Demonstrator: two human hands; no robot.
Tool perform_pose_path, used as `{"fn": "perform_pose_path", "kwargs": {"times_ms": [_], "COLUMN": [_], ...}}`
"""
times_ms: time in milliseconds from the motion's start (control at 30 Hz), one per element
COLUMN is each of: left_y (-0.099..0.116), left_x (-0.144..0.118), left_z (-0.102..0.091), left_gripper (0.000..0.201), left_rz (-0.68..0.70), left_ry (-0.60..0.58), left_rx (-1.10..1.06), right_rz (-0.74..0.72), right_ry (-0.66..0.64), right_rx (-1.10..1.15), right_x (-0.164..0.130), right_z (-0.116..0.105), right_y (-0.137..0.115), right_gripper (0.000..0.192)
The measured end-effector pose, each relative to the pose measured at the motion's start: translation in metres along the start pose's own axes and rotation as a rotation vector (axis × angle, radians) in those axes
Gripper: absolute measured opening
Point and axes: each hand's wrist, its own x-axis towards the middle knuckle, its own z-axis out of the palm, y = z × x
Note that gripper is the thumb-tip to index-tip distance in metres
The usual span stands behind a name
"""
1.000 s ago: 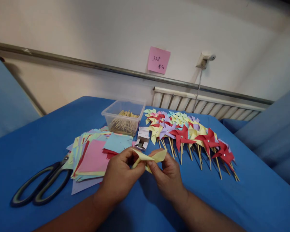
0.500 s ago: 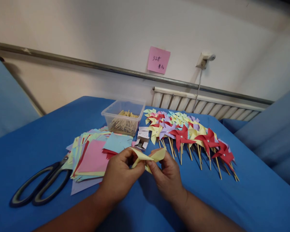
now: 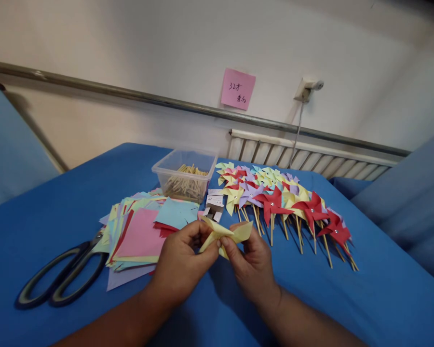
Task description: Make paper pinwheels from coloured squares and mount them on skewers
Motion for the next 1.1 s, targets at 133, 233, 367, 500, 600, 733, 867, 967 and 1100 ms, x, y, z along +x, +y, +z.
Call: {"fn": "perform_pose_path", "kwargs": {"times_ms": [133, 233, 367, 500, 600, 733, 867, 967, 1100], "left_y": [-0.006, -0.009, -0.008, -0.008, -0.010, -0.019, -0.029, -0.031, -0.025], "left_x": [0.003, 0.004, 0.004, 0.005, 0.008, 0.013, 0.017, 0.018, 0.014], "left_z": [0.000, 0.000, -0.001, -0.002, -0.003, -0.004, -0.004, -0.004, -0.004], "left_gripper": [0.013, 0.014, 0.016, 0.017, 0.018, 0.018, 0.019, 0.033, 0.027], "left_rz": [-0.029, -0.051, -0.072, -0.109, -0.119, -0.115, -0.078, -0.011, -0.052], "left_ry": [-0.003, -0.024, -0.029, -0.023, -0.036, -0.072, -0.072, 0.076, 0.083], "left_rx": [-0.042, -0.058, -0.092, -0.120, -0.135, -0.151, -0.176, -0.138, -0.110], "right_rz": [0.178, 0.263, 0.316, 0.347, 0.349, 0.309, 0.188, -0.022, -0.450], "right_ry": [-0.023, -0.014, -0.013, -0.046, -0.044, -0.041, -0.009, 0.062, 0.040], "right_rx": [0.336, 0.482, 0.501, 0.527, 0.540, 0.497, 0.182, -0.178, -0.555], "right_x": [0.004, 0.006, 0.004, 0.004, 0.005, 0.007, 0.008, 0.012, 0.020], "right_z": [0.006, 0.009, 0.009, 0.007, 0.009, 0.011, 0.007, -0.002, -0.014], "right_y": [-0.003, -0.007, -0.008, -0.004, -0.001, 0.007, 0.016, 0.017, 0.014], "right_gripper": [0.015, 0.019, 0.021, 0.025, 0.026, 0.025, 0.021, 0.012, 0.008]}}
